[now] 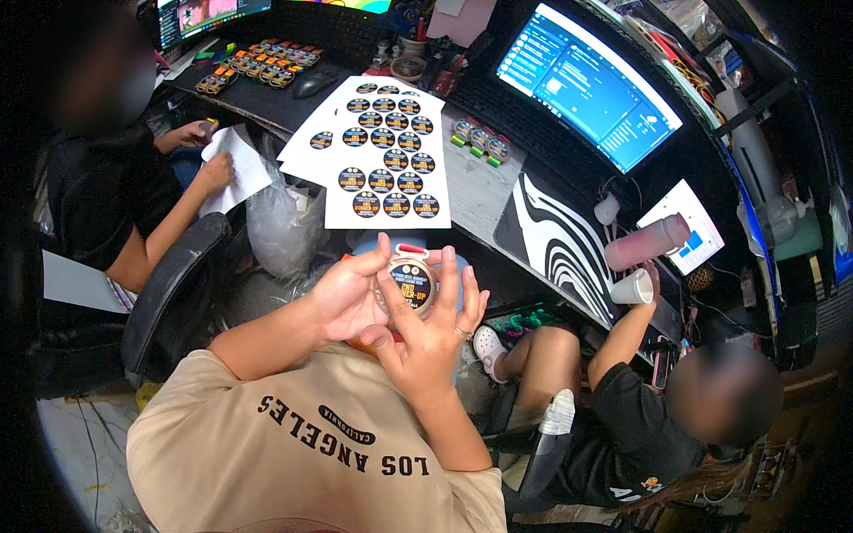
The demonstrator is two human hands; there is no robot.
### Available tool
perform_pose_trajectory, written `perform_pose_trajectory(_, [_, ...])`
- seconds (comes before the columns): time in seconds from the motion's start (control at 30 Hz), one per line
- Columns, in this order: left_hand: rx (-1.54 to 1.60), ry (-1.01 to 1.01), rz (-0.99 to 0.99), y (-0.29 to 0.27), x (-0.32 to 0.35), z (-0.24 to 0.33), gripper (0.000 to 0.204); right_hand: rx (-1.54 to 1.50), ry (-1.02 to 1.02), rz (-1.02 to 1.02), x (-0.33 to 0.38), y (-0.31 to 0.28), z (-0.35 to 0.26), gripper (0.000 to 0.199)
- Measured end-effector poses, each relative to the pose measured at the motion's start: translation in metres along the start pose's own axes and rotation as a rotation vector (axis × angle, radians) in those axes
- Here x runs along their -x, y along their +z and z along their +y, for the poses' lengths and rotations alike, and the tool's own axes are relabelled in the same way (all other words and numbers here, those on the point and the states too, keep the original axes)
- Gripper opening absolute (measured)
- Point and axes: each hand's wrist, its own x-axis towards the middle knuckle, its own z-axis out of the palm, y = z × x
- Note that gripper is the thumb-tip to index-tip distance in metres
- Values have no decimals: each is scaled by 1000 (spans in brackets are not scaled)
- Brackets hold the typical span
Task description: The person peels circular stickers from a sheet and wraps colorful ribbons around small cylindrical keychain blanks. They then place the assembled keychains on the desk. The person repeats this process for multiple units.
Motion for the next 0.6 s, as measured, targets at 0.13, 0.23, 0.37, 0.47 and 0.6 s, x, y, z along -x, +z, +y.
perform_pose_trajectory(0.13, [-105, 9, 36, 1, -3, 2, 69, -38, 65, 71, -8, 3, 8, 43])
perform_pose_trajectory(0.23, [-72, 20, 13, 3, -2, 3, 68, 46, 49, 56, -6, 3, 5, 42])
perform_pose_trajectory(0.37, [-128, 35, 8, 2, -1, 3, 69, 60, 58, 77, -6, 2, 7, 41])
perform_pose_trajectory(0.47, [-104, 39, -57, -2, -1, 3, 71, 64, 61, 95, -8, -1, 12, 42])
perform_pose_trajectory(0.6, [-98, 34, -96, -6, -3, 1, 71, 41, 70, 95, -5, -4, 13, 44])
